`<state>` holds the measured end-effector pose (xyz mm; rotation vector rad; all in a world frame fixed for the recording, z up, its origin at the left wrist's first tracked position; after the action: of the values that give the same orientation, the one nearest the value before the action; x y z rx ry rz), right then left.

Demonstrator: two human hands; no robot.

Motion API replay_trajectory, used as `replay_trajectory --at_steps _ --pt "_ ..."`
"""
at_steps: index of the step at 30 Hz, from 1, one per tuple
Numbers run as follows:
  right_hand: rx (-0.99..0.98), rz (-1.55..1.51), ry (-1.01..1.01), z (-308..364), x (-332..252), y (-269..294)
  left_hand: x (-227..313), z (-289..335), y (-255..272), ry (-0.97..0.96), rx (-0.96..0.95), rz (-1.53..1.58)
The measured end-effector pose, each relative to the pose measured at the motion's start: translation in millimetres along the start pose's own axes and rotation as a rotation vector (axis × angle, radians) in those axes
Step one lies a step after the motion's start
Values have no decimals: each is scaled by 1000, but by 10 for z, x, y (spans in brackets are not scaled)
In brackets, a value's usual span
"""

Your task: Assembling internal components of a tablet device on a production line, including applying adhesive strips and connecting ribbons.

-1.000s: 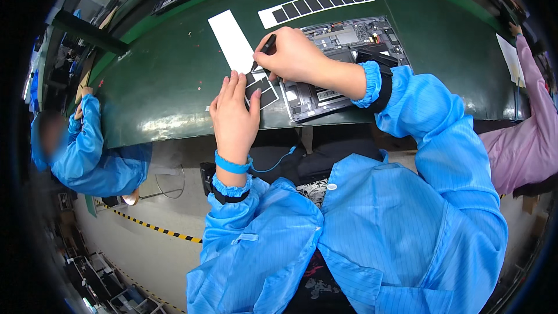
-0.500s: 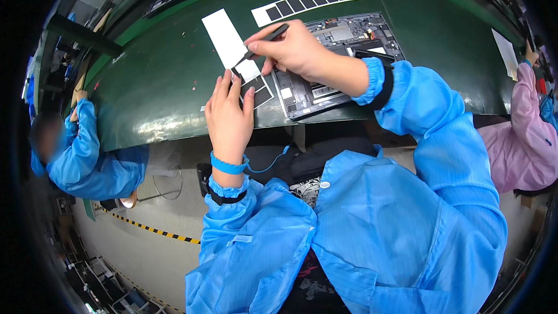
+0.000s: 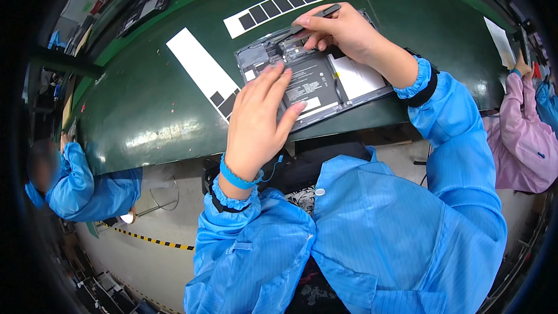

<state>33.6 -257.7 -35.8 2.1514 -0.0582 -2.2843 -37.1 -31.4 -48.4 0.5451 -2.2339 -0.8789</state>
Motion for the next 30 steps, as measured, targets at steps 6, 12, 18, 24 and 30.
replay_trajectory --at_steps 6,12,18,24,30 --pt "-34 44 22 9 23 -7 4 11 -85 -4 -60 -29" --pt "40 70 35 -4 60 -7 16 -11 -65 9 -77 -35" --pt "39 93 37 -4 65 -7 61 -77 -33 16 -101 -63" --pt "3 102 19 -5 52 34 88 -128 -176 42 -58 -113" --pt "4 95 49 31 78 34 134 -163 -260 36 -38 -209"
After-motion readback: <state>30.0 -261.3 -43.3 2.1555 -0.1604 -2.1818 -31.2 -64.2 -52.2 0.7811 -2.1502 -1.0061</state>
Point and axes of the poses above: each hand's wrist, its own z-axis away from the middle knuckle, its own y-axis out of the back of the hand, x = y × z, the point moved 1 cm from there along -z, towards the middle knuckle, and after that the axes turned 8 degrees about x, right-handed, at the moved point
